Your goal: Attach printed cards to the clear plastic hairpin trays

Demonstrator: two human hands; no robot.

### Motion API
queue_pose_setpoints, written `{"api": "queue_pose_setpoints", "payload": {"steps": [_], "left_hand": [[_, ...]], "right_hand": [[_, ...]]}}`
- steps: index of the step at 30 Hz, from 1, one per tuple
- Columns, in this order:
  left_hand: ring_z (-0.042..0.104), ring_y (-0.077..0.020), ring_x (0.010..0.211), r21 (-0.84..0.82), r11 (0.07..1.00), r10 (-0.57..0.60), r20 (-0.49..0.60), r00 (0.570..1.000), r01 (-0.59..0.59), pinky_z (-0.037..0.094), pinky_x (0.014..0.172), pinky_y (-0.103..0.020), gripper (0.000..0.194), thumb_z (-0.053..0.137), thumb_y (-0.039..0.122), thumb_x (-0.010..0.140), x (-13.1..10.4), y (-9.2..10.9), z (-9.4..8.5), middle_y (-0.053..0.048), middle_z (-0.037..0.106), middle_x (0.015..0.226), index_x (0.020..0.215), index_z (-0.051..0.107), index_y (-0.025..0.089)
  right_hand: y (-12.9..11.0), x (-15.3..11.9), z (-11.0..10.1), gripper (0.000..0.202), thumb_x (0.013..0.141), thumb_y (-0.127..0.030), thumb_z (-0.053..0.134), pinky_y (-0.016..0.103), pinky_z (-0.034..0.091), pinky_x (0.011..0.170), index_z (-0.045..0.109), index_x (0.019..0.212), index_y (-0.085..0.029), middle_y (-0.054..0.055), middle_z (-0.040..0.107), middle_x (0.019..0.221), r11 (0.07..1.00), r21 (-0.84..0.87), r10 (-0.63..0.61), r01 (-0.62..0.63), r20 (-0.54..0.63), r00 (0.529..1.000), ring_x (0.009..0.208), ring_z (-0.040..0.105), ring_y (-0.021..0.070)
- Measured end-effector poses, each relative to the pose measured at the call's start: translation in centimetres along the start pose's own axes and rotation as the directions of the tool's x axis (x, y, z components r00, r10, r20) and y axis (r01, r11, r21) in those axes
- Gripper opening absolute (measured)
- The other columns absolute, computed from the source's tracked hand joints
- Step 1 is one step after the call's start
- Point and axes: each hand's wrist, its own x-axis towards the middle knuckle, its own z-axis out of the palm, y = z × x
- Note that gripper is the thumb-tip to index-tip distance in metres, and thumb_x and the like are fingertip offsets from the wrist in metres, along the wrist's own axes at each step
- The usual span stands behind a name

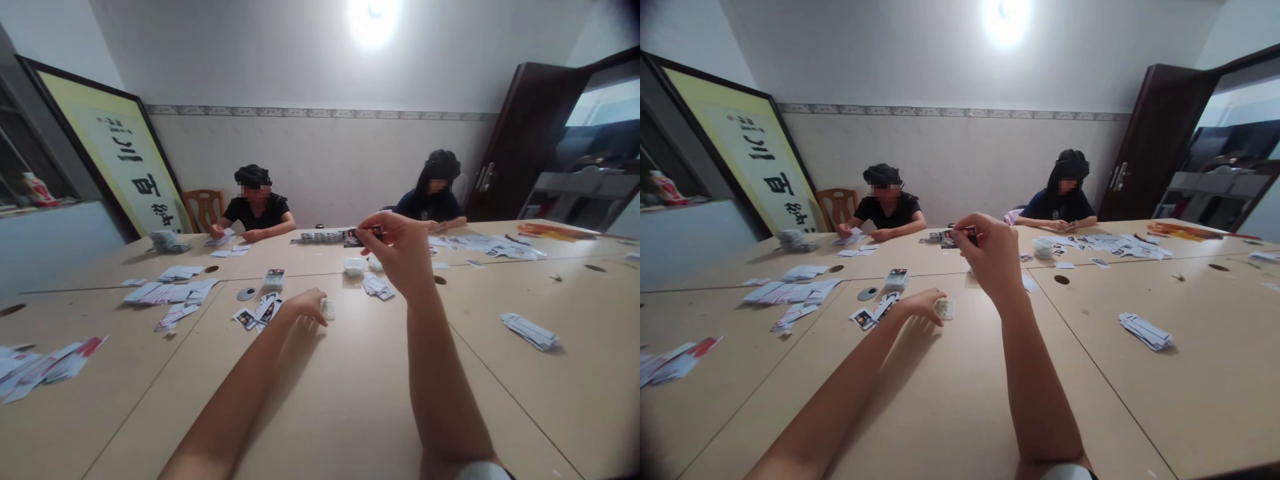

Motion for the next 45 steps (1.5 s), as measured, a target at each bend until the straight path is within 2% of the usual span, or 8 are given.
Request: {"api": "queue_pose_setpoints", "payload": {"steps": [8, 14, 20, 23, 26, 30, 37, 45], "left_hand": [[0.06, -0.0276, 0.119, -0.032, 0.999, -0.011, -0.065, 0.998, 0.008, 0.052, 0.1, -0.051, 0.035, 0.071, 0.033, 0.091, 0.7, 0.1, 1.4, -0.011, 0.062, 0.13, 0.12, 0.064, 0.015], [0.067, -0.0301, 0.106, -0.253, 0.946, 0.132, -0.269, 0.954, -0.202, 0.056, 0.093, -0.044, 0.063, 0.091, 0.035, 0.064, -2.9, 2.4, -4.0, -0.016, 0.068, 0.116, 0.116, 0.064, 0.013], [0.055, -0.0256, 0.134, -0.287, 0.736, 0.315, -0.656, 0.686, -0.613, 0.042, 0.115, -0.041, 0.071, 0.086, 0.038, 0.071, -10.8, 7.8, -10.6, -0.011, 0.057, 0.141, 0.132, 0.051, 0.026], [0.055, -0.029, 0.134, -0.227, 0.584, 0.355, -0.791, 0.497, -0.779, 0.048, 0.11, -0.042, 0.069, 0.088, 0.03, 0.069, -14.0, 10.2, -11.4, -0.012, 0.06, 0.137, 0.127, 0.052, 0.027], [0.057, -0.0296, 0.132, -0.201, 0.516, 0.344, -0.842, 0.416, -0.833, 0.052, 0.107, -0.04, 0.069, 0.088, 0.026, 0.069, -15.6, 11.4, -10.9, -0.011, 0.061, 0.135, 0.127, 0.05, 0.028], [0.06, -0.0271, 0.127, -0.281, 0.481, 0.305, -0.835, 0.459, -0.83, 0.054, 0.103, -0.038, 0.077, 0.085, 0.025, 0.073, -15.4, 11.8, -10.1, -0.01, 0.06, 0.135, 0.137, 0.043, 0.031], [0.064, -0.0241, 0.119, -0.344, 0.591, 0.141, -0.846, 0.514, -0.73, 0.055, 0.1, -0.04, 0.05, 0.086, 0.036, 0.073, -14.0, 13.3, -9.1, -0.007, 0.064, 0.12, 0.106, 0.049, 0.025], [0.058, -0.0288, 0.126, -0.079, 0.782, 0.312, -0.809, 0.498, -0.618, 0.052, 0.1, -0.044, 0.041, 0.082, 0.036, 0.079, -14.0, 15.3, -8.1, -0.011, 0.064, 0.129, 0.108, 0.056, 0.024]], "right_hand": [[0.1, 0.0, -0.1, 0.007, 0.082, -0.026, 0.07, 0.03, 0.048, 0.055, 0.073, 0.079, -0.02, -0.002, 0.065, 0.062, 1.0, 0.005, 0.024, -0.024, 0.062, 0.998, 0.053, 0.068, 0.0149], [0.6, 0.2, -1.2, 0.011, 0.084, -0.03, 0.07, 0.028, 0.05, 0.053, 0.073, 0.089, -0.02, 0.0, 0.072, 0.077, 0.999, 0.036, 0.023, -0.025, 0.042, 0.999, 0.056, 0.07, 0.0148], [1.1, 0.6, 0.3, 0.041, 0.078, -0.039, 0.075, 0.026, 0.055, 0.058, 0.061, 0.114, -0.026, 0.006, 0.068, 0.115, 0.911, 0.402, 0.163, -0.089, -0.152, 0.975, 0.068, 0.072, 0.0138], [0.5, 0.1, 2.4, 0.054, 0.075, -0.041, 0.072, 0.024, 0.056, 0.065, 0.051, 0.124, -0.029, 0.007, 0.06, 0.127, 0.789, 0.592, 0.293, -0.163, -0.13, 0.947, 0.085, 0.073, 0.016], [-0.7, -0.9, 4.0, 0.061, 0.072, -0.039, 0.073, 0.027, 0.058, 0.073, 0.047, 0.126, -0.028, 0.007, 0.059, 0.123, 0.627, 0.737, 0.365, -0.252, 0.007, 0.931, 0.093, 0.071, 0.0183], [-1.8, -2.1, 4.7, 0.06, 0.074, -0.034, 0.071, 0.033, 0.059, 0.085, 0.045, 0.128, -0.026, 0.007, 0.06, 0.116, 0.521, 0.81, 0.385, -0.267, 0.056, 0.921, 0.099, 0.068, 0.0193], [-1.5, -2.0, 5.0, 0.056, 0.081, -0.035, 0.057, 0.041, 0.056, 0.096, 0.037, 0.133, -0.03, 0.009, 0.054, 0.129, 0.638, 0.769, 0.353, -0.032, -0.256, 0.9, 0.114, 0.068, 0.0246], [-1.6, -2.1, 4.3, 0.046, 0.088, -0.041, 0.046, 0.042, 0.059, 0.085, 0.032, 0.131, -0.029, 0.01, 0.058, 0.119, 0.536, 0.844, 0.443, -0.03, -0.251, 0.861, 0.116, 0.069, 0.0288]]}}
